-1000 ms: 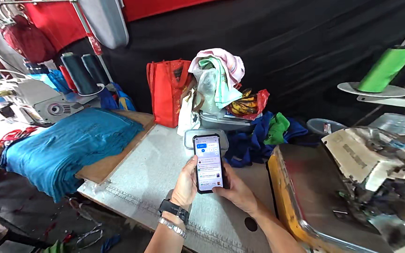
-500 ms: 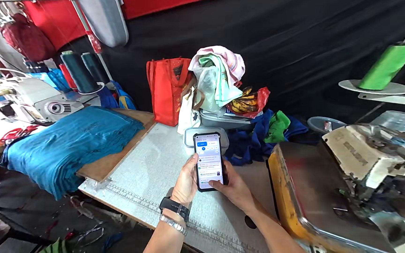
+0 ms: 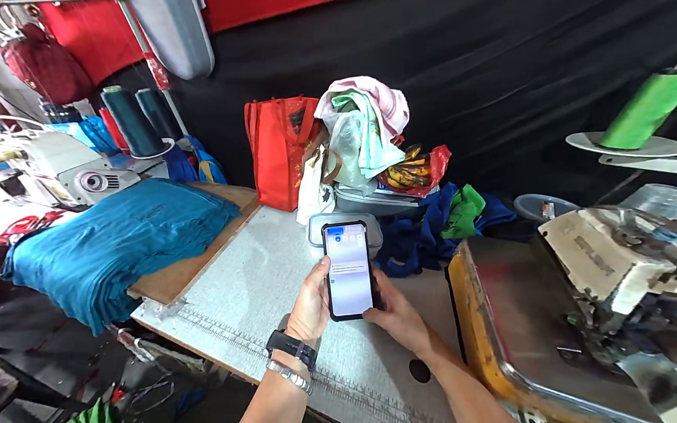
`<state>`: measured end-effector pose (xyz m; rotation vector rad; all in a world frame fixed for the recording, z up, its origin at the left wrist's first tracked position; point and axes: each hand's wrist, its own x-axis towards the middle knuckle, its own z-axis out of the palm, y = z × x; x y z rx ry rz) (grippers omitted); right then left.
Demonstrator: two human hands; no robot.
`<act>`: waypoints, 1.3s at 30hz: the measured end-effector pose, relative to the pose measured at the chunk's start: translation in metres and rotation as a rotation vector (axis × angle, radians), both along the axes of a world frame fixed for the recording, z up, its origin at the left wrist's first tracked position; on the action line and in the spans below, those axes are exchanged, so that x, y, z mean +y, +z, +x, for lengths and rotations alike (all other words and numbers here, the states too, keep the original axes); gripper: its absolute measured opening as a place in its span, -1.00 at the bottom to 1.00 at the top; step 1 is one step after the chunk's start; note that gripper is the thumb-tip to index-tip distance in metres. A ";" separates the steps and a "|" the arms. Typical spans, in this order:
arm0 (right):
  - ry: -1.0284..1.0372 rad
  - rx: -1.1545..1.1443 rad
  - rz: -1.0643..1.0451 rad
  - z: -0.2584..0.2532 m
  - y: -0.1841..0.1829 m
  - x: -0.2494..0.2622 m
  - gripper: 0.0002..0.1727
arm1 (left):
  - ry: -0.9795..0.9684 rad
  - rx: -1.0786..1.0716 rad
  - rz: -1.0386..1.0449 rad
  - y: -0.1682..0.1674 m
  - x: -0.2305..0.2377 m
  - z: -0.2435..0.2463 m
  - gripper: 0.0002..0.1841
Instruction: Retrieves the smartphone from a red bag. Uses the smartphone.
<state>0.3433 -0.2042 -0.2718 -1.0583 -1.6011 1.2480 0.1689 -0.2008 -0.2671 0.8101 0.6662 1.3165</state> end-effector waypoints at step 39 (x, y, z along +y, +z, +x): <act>-0.148 0.187 -0.006 -0.002 0.001 0.001 -0.52 | -0.043 -0.068 0.039 -0.002 0.001 -0.001 -0.54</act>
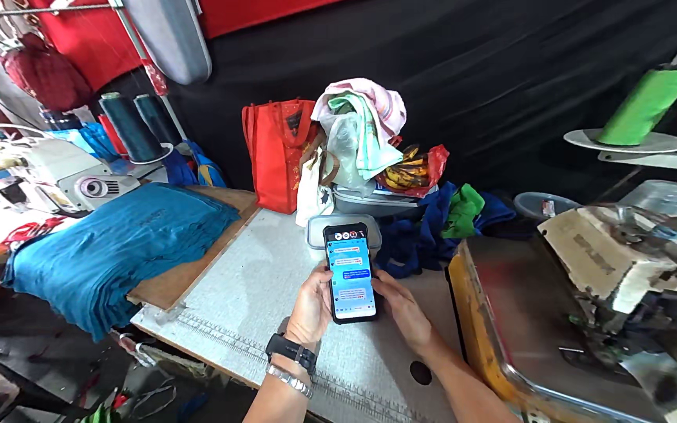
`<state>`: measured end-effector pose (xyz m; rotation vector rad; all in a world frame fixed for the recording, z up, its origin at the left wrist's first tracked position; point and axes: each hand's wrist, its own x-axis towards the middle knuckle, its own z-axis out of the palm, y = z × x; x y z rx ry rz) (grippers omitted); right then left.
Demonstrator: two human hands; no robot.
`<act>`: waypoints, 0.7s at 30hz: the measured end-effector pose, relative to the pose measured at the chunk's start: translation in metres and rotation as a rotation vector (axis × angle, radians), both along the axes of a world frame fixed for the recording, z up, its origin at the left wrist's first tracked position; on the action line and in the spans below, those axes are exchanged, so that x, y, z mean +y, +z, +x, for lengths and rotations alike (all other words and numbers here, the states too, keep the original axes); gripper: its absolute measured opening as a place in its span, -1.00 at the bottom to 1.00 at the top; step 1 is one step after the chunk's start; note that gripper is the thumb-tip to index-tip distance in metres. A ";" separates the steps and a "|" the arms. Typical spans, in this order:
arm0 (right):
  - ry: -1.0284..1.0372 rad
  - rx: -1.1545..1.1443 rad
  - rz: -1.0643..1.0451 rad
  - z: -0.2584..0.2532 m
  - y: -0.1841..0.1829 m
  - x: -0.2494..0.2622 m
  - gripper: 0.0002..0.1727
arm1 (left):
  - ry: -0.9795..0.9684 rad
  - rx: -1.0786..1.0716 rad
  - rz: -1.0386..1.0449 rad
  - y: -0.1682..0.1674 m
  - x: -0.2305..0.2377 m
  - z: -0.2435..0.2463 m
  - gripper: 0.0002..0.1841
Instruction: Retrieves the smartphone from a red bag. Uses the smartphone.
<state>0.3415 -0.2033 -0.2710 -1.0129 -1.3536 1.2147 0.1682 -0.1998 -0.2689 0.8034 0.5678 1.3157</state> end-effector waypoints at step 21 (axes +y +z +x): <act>0.035 0.085 -0.003 0.001 -0.005 0.005 -0.43 | -0.043 0.088 0.010 -0.001 0.002 -0.002 -0.40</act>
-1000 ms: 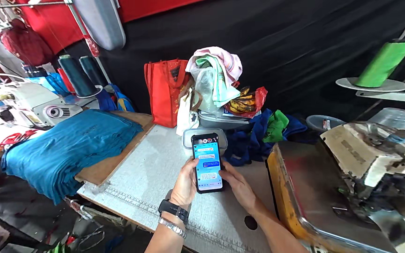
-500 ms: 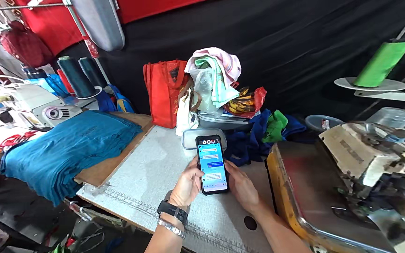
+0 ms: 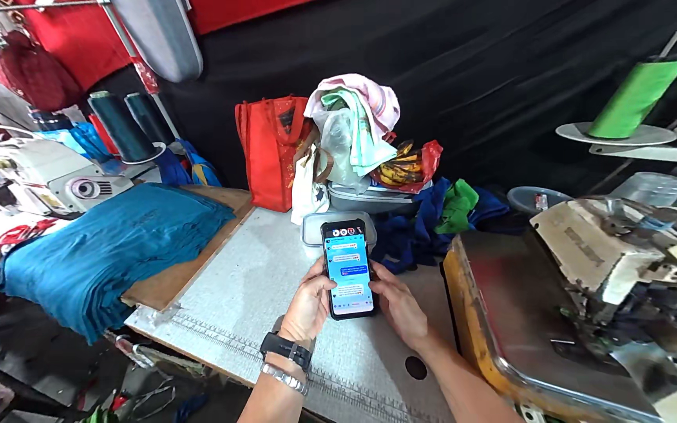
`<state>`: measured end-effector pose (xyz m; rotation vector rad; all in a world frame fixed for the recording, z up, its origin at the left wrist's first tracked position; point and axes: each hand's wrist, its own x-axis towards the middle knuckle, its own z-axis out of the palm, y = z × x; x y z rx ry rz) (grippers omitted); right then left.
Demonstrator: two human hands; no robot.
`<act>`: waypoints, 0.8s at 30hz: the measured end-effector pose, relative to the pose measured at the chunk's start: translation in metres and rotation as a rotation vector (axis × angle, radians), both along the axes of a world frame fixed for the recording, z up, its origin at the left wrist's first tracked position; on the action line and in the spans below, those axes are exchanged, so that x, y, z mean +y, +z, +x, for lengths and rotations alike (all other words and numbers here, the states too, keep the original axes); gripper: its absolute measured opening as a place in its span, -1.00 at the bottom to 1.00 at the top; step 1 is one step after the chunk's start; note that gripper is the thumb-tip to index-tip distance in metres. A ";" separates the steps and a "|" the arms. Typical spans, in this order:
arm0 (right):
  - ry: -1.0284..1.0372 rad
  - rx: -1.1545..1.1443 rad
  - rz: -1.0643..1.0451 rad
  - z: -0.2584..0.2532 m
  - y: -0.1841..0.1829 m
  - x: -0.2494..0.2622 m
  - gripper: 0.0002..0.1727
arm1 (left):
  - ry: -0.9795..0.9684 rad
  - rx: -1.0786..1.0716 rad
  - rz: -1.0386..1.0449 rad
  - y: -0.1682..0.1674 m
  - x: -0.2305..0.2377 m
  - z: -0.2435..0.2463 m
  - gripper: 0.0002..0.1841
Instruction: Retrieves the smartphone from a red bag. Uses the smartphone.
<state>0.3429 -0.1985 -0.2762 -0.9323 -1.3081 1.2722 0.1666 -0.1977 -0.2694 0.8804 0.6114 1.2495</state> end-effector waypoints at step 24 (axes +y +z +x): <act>0.110 0.113 -0.058 -0.003 0.000 -0.003 -0.23 | 0.058 -0.049 0.011 -0.002 0.002 0.001 -0.56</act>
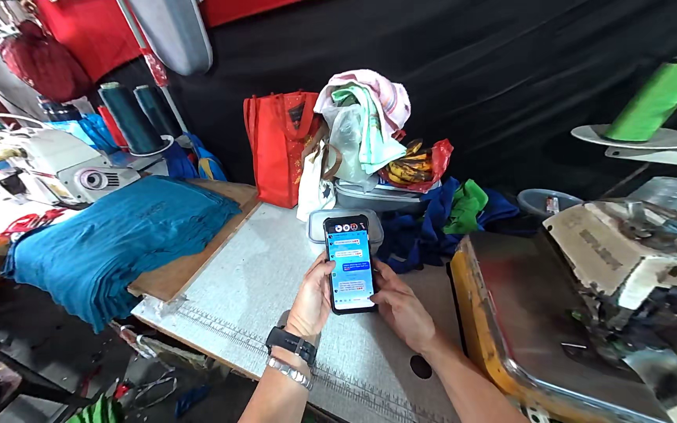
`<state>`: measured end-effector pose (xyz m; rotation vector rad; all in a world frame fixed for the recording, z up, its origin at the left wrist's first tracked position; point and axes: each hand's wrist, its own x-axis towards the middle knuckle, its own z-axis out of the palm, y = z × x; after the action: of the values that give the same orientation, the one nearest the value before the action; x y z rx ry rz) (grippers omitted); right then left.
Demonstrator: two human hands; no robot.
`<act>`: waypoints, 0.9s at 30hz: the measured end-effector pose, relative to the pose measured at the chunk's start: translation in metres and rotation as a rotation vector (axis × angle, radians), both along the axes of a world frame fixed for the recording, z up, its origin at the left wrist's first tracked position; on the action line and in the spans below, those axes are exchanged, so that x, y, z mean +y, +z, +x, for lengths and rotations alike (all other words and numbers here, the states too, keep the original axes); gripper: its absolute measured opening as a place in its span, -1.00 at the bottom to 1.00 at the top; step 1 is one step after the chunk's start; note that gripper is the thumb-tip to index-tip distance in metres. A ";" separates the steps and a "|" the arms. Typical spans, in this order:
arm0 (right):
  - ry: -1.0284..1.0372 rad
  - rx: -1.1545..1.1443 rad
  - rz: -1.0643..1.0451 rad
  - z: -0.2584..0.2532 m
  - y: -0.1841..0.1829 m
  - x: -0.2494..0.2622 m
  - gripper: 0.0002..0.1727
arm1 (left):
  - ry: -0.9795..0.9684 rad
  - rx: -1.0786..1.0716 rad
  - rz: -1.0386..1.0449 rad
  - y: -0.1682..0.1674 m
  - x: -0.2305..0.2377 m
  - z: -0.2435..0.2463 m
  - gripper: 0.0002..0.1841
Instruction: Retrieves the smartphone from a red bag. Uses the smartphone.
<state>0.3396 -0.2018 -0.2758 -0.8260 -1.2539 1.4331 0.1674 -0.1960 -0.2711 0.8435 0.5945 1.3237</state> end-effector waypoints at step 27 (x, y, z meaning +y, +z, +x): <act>0.000 -0.017 0.005 0.001 0.000 0.000 -0.23 | 0.056 0.047 -0.079 0.001 -0.003 0.002 -0.48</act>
<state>0.3401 -0.2017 -0.2758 -0.8363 -1.2703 1.4246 0.1693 -0.1986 -0.2700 0.8000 0.7069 1.3251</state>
